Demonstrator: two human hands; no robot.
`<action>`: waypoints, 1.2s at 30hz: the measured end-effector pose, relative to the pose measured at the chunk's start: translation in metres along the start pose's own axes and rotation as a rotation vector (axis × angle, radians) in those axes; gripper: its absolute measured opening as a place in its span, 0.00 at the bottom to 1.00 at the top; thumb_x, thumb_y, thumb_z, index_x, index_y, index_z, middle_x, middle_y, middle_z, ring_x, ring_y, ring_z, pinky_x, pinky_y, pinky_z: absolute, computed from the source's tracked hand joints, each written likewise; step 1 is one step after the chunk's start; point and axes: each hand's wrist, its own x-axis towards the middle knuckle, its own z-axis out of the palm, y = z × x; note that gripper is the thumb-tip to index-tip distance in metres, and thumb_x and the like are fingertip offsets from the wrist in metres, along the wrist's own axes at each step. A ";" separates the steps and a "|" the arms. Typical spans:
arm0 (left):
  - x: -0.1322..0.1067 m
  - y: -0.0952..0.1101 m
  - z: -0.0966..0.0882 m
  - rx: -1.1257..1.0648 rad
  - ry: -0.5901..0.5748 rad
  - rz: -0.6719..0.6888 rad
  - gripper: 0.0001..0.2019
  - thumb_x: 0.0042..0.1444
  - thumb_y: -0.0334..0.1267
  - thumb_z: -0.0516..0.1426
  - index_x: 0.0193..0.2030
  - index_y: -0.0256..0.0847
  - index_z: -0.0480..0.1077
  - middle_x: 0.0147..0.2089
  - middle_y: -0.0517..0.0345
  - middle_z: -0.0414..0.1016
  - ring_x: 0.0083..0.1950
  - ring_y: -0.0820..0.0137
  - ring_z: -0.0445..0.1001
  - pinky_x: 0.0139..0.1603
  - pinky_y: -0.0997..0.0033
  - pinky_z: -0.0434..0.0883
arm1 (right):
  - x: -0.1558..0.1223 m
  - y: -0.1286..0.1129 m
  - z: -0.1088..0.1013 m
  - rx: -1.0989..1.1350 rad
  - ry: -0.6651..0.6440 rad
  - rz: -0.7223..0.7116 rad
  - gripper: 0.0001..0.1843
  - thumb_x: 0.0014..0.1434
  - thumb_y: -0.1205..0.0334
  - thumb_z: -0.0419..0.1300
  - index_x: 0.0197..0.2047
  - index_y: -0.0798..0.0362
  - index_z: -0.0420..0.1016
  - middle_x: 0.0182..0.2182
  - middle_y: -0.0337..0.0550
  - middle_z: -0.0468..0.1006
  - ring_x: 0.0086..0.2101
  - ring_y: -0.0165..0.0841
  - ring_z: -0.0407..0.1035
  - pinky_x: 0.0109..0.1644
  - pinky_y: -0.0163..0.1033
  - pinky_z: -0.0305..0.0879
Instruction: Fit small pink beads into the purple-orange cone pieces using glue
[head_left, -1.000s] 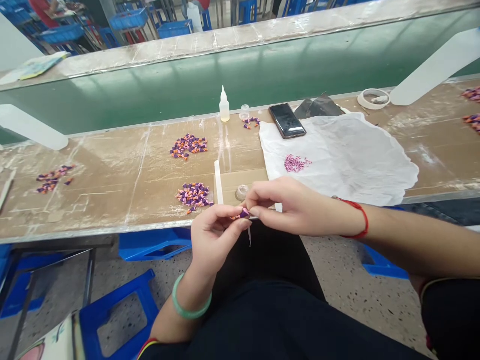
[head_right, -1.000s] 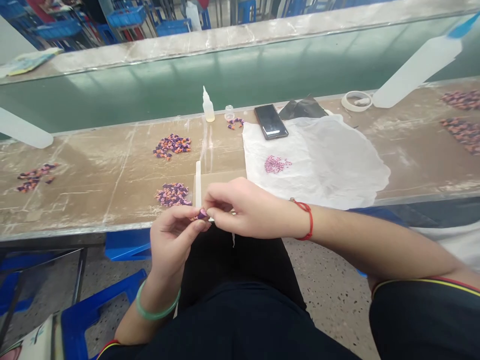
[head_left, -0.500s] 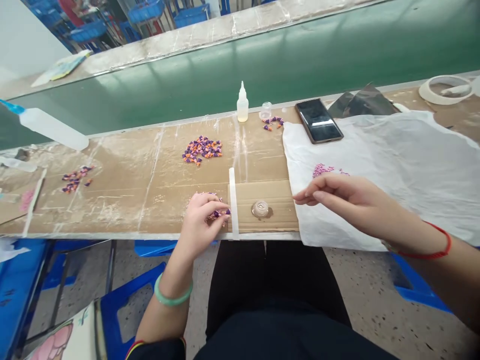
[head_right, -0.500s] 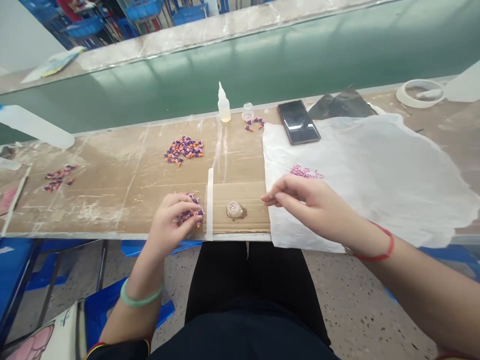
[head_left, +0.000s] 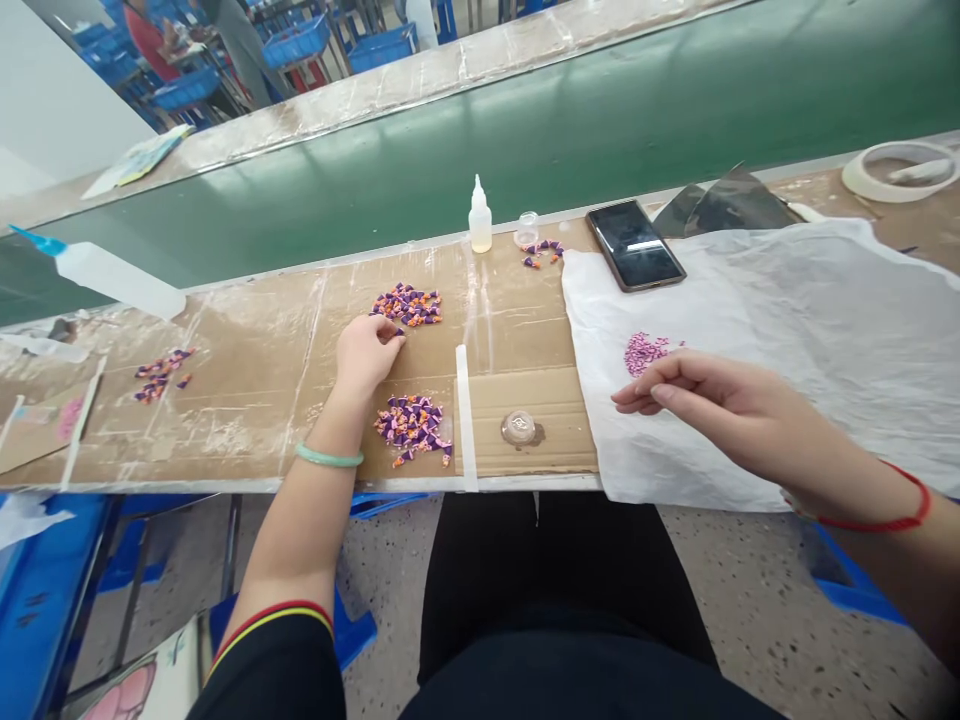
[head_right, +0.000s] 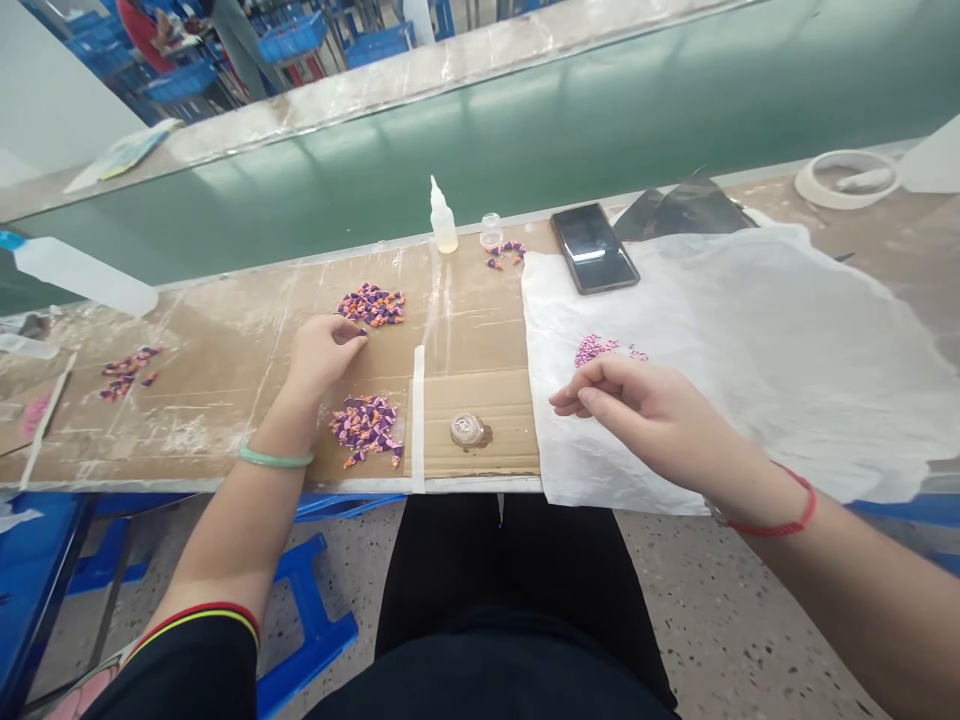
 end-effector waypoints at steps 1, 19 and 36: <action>0.000 0.001 0.002 0.012 0.002 0.014 0.04 0.55 0.35 0.60 0.35 0.39 0.76 0.42 0.49 0.80 0.46 0.58 0.76 0.49 0.61 0.69 | -0.001 0.001 -0.001 0.003 0.006 -0.001 0.26 0.58 0.34 0.60 0.36 0.51 0.79 0.38 0.50 0.85 0.39 0.42 0.81 0.44 0.50 0.81; -0.074 0.027 -0.043 -0.911 0.008 -0.094 0.13 0.52 0.49 0.67 0.36 0.41 0.75 0.28 0.64 0.77 0.29 0.75 0.72 0.28 0.78 0.68 | 0.002 0.038 -0.035 -0.485 0.174 -0.263 0.07 0.59 0.61 0.56 0.35 0.52 0.75 0.35 0.47 0.79 0.37 0.40 0.72 0.41 0.47 0.69; -0.171 0.062 -0.018 -1.329 -0.419 -0.194 0.12 0.46 0.43 0.72 0.30 0.40 0.77 0.25 0.60 0.71 0.21 0.79 0.62 0.21 0.80 0.63 | 0.026 0.060 -0.025 -0.698 0.153 -0.367 0.06 0.57 0.68 0.58 0.32 0.52 0.76 0.35 0.48 0.78 0.39 0.42 0.67 0.52 0.49 0.62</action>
